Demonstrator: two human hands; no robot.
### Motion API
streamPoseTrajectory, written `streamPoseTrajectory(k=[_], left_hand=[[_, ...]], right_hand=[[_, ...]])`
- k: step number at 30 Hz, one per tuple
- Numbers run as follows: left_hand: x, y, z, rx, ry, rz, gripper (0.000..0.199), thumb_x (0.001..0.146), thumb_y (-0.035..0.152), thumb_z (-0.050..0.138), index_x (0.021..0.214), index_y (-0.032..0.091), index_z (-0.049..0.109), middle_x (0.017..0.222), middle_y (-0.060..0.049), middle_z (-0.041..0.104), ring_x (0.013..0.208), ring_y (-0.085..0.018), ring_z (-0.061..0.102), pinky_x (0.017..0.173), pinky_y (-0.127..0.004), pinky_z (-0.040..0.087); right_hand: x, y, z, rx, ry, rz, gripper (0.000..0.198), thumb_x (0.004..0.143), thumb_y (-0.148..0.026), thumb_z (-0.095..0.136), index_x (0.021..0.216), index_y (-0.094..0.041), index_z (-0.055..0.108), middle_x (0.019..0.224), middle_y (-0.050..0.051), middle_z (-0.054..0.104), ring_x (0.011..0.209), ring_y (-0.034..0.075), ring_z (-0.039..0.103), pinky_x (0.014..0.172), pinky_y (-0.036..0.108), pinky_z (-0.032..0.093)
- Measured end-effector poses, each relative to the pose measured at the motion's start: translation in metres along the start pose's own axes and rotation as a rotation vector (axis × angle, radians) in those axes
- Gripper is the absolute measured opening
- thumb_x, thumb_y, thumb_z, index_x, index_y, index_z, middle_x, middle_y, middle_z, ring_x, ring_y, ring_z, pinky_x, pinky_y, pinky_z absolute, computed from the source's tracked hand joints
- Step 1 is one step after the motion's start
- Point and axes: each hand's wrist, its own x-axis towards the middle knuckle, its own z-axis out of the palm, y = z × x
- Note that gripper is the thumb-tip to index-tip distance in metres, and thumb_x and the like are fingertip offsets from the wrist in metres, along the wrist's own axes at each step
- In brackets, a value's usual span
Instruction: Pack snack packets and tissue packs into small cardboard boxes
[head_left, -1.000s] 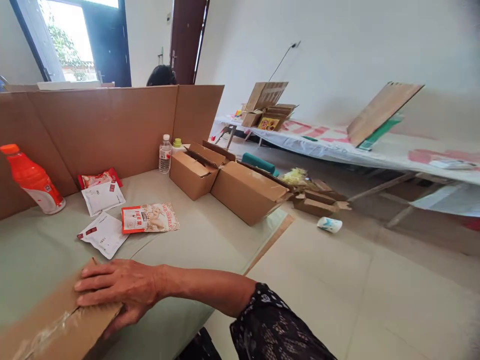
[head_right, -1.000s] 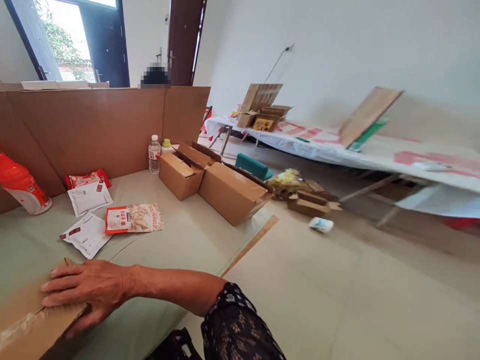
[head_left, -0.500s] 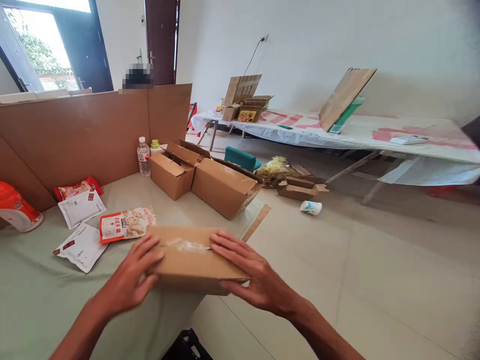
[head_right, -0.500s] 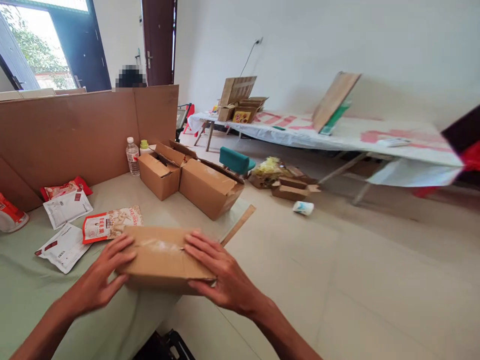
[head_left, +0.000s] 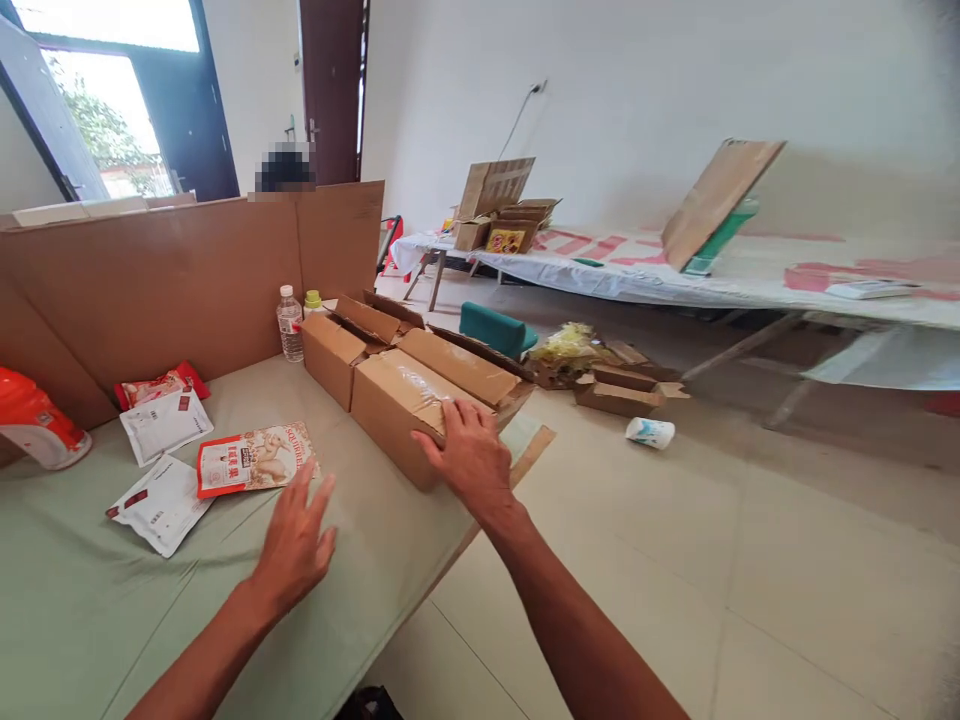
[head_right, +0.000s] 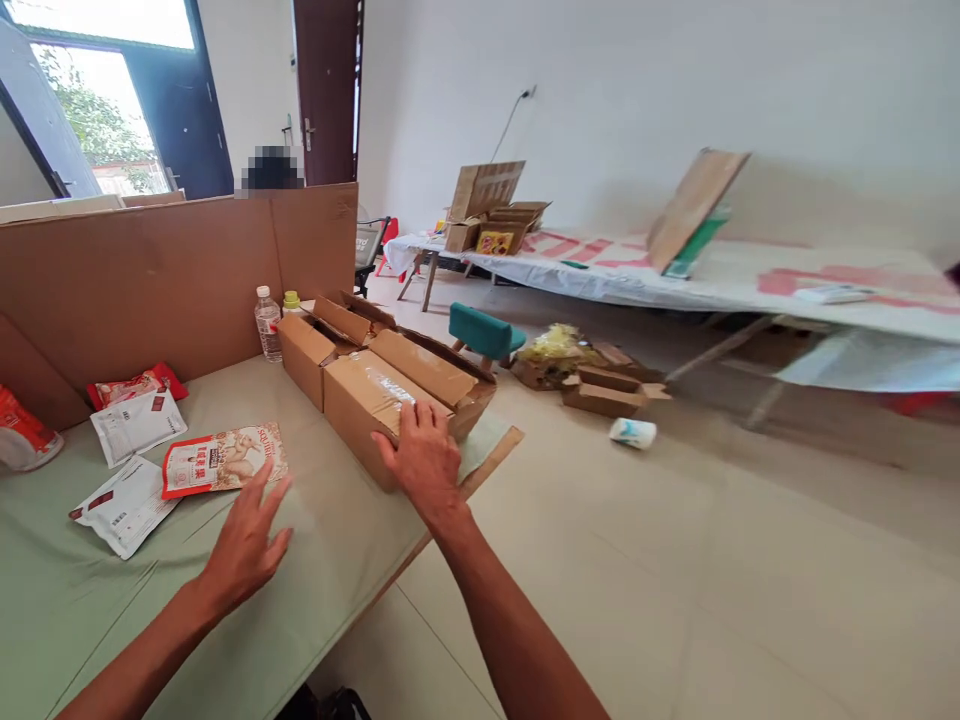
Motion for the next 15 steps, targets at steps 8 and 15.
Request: streamPoseTrajectory(k=[8,15], left_hand=[[-0.219,-0.066,-0.068,0.312,0.265,-0.528,0.055,0.098,0.033,0.048,0.152,0.024,0.039,0.155,-0.021,0.042,0.136,-0.038,0.052,0.103,-0.058,0.053],[-0.304,-0.046,-0.059,0.369,0.355,-0.790,0.050,0.098,0.038,0.044,0.144,0.017,0.050,0.151,-0.021,0.047,0.134,-0.038,0.053,0.104,-0.061,0.052]], right_hand=[[-0.067,-0.030,-0.033,0.211,0.210,-0.374,0.045,0.096,-0.039,0.061,0.135,-0.019,0.057,0.150,0.019,0.050,0.133,0.036,0.050,0.106,0.050,0.041],[-0.050,-0.150,0.085,0.235,-0.527,-0.609,0.068,0.090,-0.041,0.059,0.153,-0.019,0.045,0.160,0.018,0.040,0.142,0.036,0.042,0.107,0.048,0.040]])
